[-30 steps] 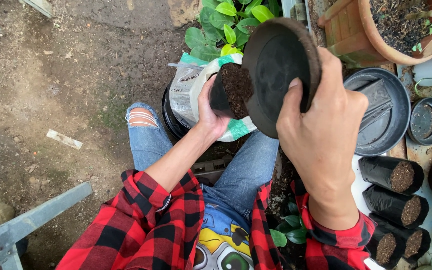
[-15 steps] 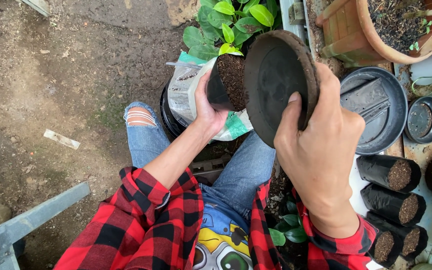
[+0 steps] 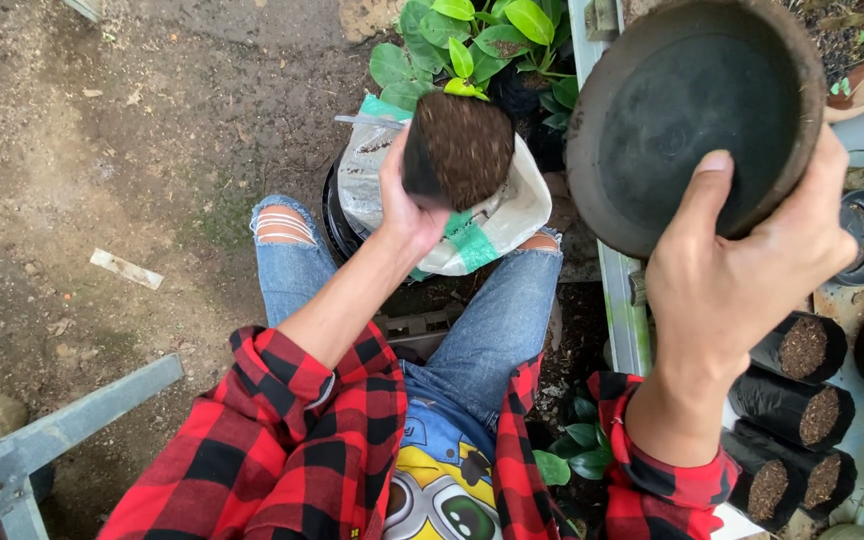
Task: The person scoops soil from a bag into black plastic nursery bags and places them on a shelf. They then use a white plastic spoon to press small seeds into the soil in each bag.
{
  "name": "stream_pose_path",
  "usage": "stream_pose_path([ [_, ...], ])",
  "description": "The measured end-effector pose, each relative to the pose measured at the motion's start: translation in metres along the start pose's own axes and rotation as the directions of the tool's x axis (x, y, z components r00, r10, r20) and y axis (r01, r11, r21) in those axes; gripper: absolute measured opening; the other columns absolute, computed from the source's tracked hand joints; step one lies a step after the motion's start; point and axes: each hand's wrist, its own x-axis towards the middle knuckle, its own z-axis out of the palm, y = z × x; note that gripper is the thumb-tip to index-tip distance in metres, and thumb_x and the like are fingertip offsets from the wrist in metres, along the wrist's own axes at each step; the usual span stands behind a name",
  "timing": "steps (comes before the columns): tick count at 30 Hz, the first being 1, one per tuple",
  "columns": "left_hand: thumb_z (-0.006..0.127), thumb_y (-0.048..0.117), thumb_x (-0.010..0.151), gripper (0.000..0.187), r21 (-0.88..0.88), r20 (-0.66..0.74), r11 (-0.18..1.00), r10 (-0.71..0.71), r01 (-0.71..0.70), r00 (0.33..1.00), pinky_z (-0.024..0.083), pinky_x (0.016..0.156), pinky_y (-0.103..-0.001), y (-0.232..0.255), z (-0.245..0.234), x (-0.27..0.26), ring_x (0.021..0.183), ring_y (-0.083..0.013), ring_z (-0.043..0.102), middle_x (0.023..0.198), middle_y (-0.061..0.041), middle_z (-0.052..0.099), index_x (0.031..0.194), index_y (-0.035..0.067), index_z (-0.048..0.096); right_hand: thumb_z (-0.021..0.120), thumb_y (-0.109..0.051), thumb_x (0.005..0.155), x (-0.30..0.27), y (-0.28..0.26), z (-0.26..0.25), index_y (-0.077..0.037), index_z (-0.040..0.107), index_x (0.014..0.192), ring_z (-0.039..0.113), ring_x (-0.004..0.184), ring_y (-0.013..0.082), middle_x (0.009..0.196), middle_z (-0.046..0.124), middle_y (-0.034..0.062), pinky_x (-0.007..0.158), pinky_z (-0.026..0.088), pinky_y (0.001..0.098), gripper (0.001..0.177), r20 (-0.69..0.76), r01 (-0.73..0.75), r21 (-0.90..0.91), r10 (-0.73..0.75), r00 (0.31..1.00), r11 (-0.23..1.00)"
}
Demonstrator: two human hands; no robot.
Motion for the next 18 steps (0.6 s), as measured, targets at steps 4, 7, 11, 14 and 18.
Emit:
stream_pose_path([
  [4,0.067,0.045,0.083,0.036,0.046,0.082,0.998,0.042,-0.046,0.996,0.053,0.086,-0.046,0.013,0.011,0.015,0.099,-0.0273,0.063,0.104,-0.009,0.068,0.099,0.013,0.071,0.063,0.003,0.103,-0.009,0.007,0.01,0.014,0.06,0.128,0.07,0.085,0.0463,0.107,0.072,0.0278,0.072,0.053,0.0491,0.028,0.039,-0.097,0.046,0.096,0.995,0.994],
  [7,0.065,0.045,0.086,0.037,0.072,0.109,0.994,0.072,-0.08,0.991,0.054,0.086,-0.048,0.009,0.002,0.008,0.1,-0.0275,0.063,0.105,-0.011,0.066,0.099,0.011,0.07,0.061,0.001,0.102,-0.021,0.019,0.017,0.013,0.059,0.129,0.068,0.086,0.0487,0.107,0.071,0.0274,0.071,0.052,0.0499,0.03,0.1,-0.102,0.022,0.099,0.99,0.995],
  [11,0.062,0.049,0.085,0.039,0.102,0.121,0.986,0.119,-0.132,0.985,0.053,0.09,-0.052,0.015,-0.006,0.021,0.103,-0.0271,0.058,0.109,-0.012,0.06,0.097,0.011,0.065,0.062,-0.003,0.099,-0.025,0.031,0.048,0.009,0.059,0.128,0.069,0.082,0.0461,0.105,0.073,0.0247,0.073,0.052,0.0505,0.032,0.164,-0.154,0.08,0.14,0.977,0.985],
  [14,0.067,0.045,0.084,0.033,0.041,0.036,0.997,0.058,-0.06,0.998,0.057,0.086,-0.045,0.017,-0.004,0.011,0.097,-0.0261,0.063,0.101,-0.01,0.063,0.093,0.014,0.062,0.063,0.0,0.097,-0.037,0.037,0.079,0.001,0.059,0.131,0.068,0.082,0.0505,0.098,0.073,0.0273,0.072,0.05,0.0563,0.035,0.21,-0.164,0.129,0.135,0.968,0.978],
  [18,0.073,0.035,0.084,0.026,-0.076,-0.025,0.997,0.0,-0.002,1.0,0.064,0.077,-0.039,0.022,-0.002,0.003,0.086,-0.0277,0.073,0.09,-0.011,0.07,0.089,0.011,0.064,0.062,0.005,0.09,-0.059,0.045,0.145,-0.013,0.061,0.125,0.069,0.077,0.0519,0.086,0.073,0.0227,0.067,0.053,0.058,0.039,0.333,-0.131,0.18,0.065,0.941,0.975],
])
